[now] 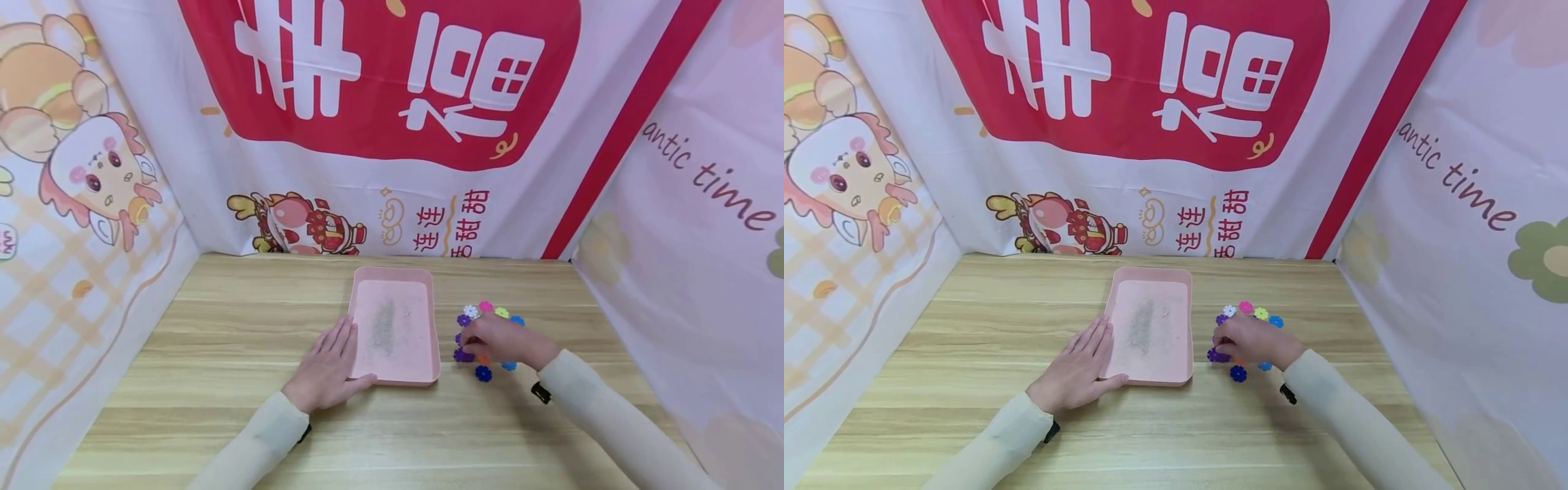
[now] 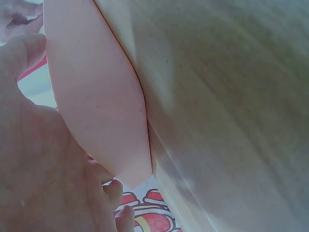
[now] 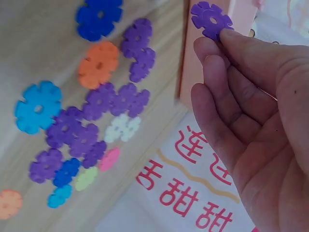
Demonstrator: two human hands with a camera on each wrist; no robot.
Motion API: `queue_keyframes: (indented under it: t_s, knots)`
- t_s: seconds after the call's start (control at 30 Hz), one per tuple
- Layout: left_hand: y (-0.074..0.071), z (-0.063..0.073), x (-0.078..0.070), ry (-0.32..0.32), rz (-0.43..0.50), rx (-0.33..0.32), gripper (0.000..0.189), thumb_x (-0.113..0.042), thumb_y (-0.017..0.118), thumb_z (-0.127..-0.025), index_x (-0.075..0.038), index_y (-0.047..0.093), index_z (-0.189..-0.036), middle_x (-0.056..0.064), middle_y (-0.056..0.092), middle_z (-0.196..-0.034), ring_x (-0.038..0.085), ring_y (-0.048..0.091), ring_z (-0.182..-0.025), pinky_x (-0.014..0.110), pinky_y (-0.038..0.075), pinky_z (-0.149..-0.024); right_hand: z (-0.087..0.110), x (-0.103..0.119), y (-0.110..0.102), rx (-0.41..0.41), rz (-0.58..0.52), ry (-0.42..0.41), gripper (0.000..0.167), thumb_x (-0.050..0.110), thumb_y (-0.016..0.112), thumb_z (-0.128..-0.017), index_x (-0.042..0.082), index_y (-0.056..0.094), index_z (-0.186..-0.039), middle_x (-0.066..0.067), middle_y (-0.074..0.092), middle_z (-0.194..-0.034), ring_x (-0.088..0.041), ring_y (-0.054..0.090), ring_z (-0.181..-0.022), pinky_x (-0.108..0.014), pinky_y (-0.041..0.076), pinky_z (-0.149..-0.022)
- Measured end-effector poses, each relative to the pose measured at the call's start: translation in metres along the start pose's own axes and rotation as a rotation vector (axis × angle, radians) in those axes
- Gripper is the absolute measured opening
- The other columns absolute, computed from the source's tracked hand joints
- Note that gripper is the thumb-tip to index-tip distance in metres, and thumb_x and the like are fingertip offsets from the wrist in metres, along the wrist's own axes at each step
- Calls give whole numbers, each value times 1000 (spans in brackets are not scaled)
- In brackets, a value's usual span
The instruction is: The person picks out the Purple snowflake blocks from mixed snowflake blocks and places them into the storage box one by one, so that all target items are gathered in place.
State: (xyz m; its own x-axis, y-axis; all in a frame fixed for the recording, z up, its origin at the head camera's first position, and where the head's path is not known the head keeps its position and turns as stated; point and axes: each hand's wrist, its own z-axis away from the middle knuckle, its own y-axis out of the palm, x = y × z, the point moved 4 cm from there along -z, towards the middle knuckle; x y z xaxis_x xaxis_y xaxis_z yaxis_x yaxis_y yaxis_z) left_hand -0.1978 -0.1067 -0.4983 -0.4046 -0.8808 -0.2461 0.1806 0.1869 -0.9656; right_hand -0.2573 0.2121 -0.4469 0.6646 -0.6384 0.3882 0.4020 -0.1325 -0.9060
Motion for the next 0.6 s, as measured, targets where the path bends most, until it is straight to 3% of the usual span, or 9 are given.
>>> queue_keyframes:
  t_s: [0.23,0.5,0.6]
  knots:
    - [2,-1,2,2,5,2,103,-71,47,-102,4,17,-167,22,9,-178,39,9,-166,57,17,-135,-18,2,-16,6,9,29,10,16,70,-103,14,79,-99,-2,78,-89,-1,60,-69,-17,59,-71]
    - [4,-2,3,0,-3,11,104,-72,46,-102,3,16,-167,21,7,-178,37,7,-167,56,16,-136,-48,6,-37,-14,-32,29,15,15,66,-106,17,79,-99,7,75,-85,-9,68,-72,-19,60,-70]
    - [3,-2,2,-4,1,11,104,-71,47,-102,4,16,-167,21,7,-178,38,7,-167,56,16,-136,-60,11,-42,-5,-32,41,14,17,66,-106,17,79,-102,6,76,-89,-6,67,-74,-20,61,-72]
